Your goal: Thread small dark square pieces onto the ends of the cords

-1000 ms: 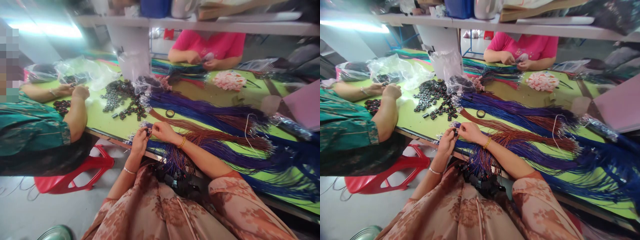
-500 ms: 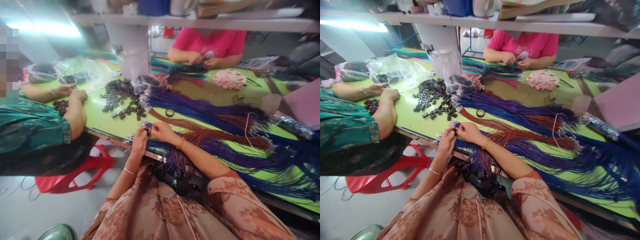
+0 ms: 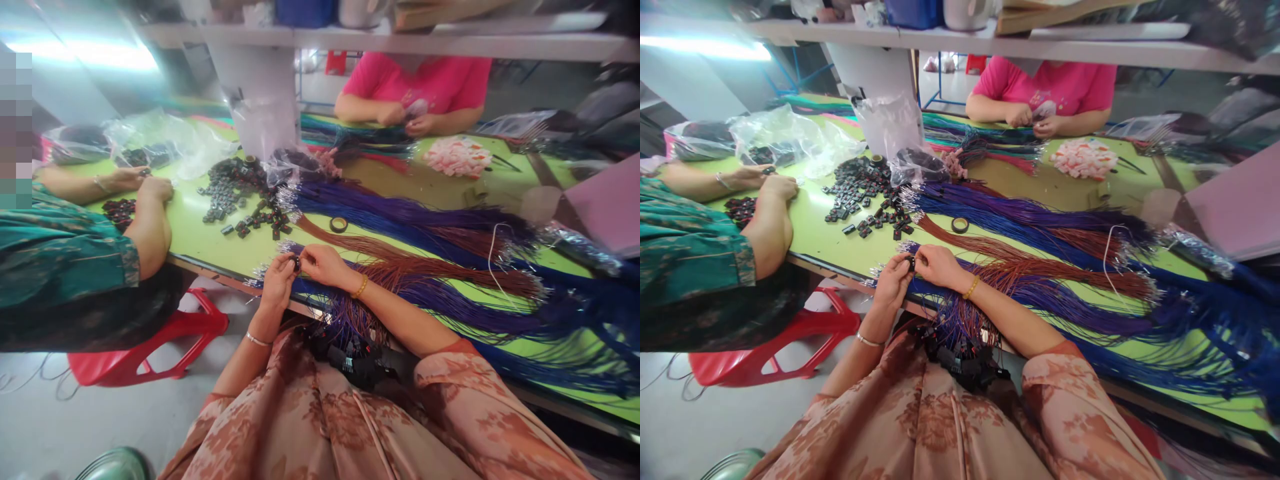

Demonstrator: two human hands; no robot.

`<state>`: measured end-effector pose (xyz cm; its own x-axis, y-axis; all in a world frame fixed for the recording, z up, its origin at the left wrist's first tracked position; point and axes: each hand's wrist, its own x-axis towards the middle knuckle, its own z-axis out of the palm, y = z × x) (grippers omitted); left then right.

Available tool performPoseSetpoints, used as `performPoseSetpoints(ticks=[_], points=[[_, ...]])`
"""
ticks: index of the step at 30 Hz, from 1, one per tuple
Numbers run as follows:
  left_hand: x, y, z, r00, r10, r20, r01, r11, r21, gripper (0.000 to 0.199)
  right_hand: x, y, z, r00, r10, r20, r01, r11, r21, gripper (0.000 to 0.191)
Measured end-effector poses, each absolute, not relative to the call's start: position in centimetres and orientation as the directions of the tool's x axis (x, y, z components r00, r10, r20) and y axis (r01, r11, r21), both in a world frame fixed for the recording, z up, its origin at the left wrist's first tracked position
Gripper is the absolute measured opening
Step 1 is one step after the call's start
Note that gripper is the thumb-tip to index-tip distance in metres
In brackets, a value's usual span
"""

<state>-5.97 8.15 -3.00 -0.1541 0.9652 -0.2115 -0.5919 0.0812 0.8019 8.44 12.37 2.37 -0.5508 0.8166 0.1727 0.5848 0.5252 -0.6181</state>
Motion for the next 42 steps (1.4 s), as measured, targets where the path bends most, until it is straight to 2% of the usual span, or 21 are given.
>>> performPoseSetpoints(ticks=[12,15,19,21,23,24,25,27,29,31,33,34,36,37,38,39,40,42], points=[[-6.0,8.1,-3.0,-0.138,0.967,-0.213,-0.538,0.108,0.836,0.034,8.1,11.7,1.9,-0.525,0.838,0.150,0.676,0.517,-0.526,0.018],[-6.2,8.3,-3.2,-0.126,0.972,-0.197,-0.532,0.101,0.841,0.033,8.6,12.1,2.3,-0.553,0.822,0.135,0.612,0.510,-0.604,0.020],[-5.7,7.8,-2.6,-0.208,0.965,-0.162,-0.524,0.030,0.851,0.028,10.0,13.9,3.2,-0.526,0.837,0.154,0.448,0.427,-0.785,0.022],[-4.9,6.7,-1.9,-0.277,0.958,-0.075,-0.426,-0.053,0.903,0.024,10.5,14.8,3.8,-0.481,0.864,0.149,0.383,0.360,-0.851,0.024],[-3.7,5.0,-1.0,-0.291,0.950,0.110,-0.208,-0.175,0.962,0.021,10.7,15.4,4.4,-0.483,0.866,0.127,0.368,0.332,-0.869,0.023],[-3.0,4.1,-0.6,-0.230,0.946,0.229,-0.069,-0.250,0.966,0.021,10.5,15.4,4.7,-0.512,0.852,0.112,0.385,0.344,-0.857,0.022],[-2.2,3.2,-0.2,-0.094,0.932,0.351,0.059,-0.346,0.936,0.022,10.2,15.3,4.8,-0.556,0.826,0.097,0.410,0.374,-0.832,0.020],[-0.6,1.7,0.2,0.327,0.807,0.492,0.160,-0.560,0.813,0.028,9.1,14.7,4.9,-0.652,0.756,0.059,0.467,0.461,-0.755,0.016],[0.8,0.8,0.2,0.629,0.607,0.486,0.122,-0.694,0.709,0.036,7.9,13.7,4.4,-0.709,0.705,0.005,0.528,0.536,-0.659,0.014],[1.6,0.3,0.1,0.725,0.498,0.476,0.069,-0.740,0.669,0.037,6.7,12.8,3.5,-0.697,0.715,-0.057,0.616,0.556,-0.558,0.014],[1.3,0.4,0.0,0.698,0.508,0.504,0.043,-0.733,0.679,0.032,5.9,12.2,2.4,-0.649,0.758,-0.073,0.691,0.546,-0.474,0.014],[0.7,0.8,0.1,0.645,0.556,0.524,0.044,-0.712,0.701,0.030,5.7,12.1,1.8,-0.642,0.763,-0.072,0.700,0.547,-0.459,0.014],[-1.3,2.3,0.3,0.426,0.725,0.541,0.094,-0.630,0.771,0.025,5.5,11.9,0.9,-0.653,0.751,-0.098,0.703,0.551,-0.450,0.013],[-2.7,3.6,0.4,0.238,0.819,0.522,0.138,-0.561,0.816,0.021,5.4,11.9,0.7,-0.662,0.742,-0.104,0.697,0.559,-0.449,0.013],[-4.2,5.1,0.5,0.020,0.878,0.479,0.193,-0.473,0.859,0.018,5.4,11.9,0.5,-0.667,0.738,-0.103,0.695,0.566,-0.443,0.013],[-5.8,6.8,0.6,-0.126,0.893,0.432,0.261,-0.390,0.883,0.019,5.5,11.8,0.5,-0.667,0.739,-0.095,0.696,0.573,-0.432,0.014],[-7.3,8.7,0.6,-0.198,0.894,0.402,0.357,-0.316,0.879,0.021,5.5,11.7,0.5,-0.665,0.742,-0.084,0.700,0.581,-0.417,0.015],[-9.9,12.3,0.3,-0.164,0.922,0.350,0.598,-0.189,0.779,0.025,5.6,11.5,0.7,-0.669,0.740,-0.070,0.703,0.600,-0.383,0.018]])
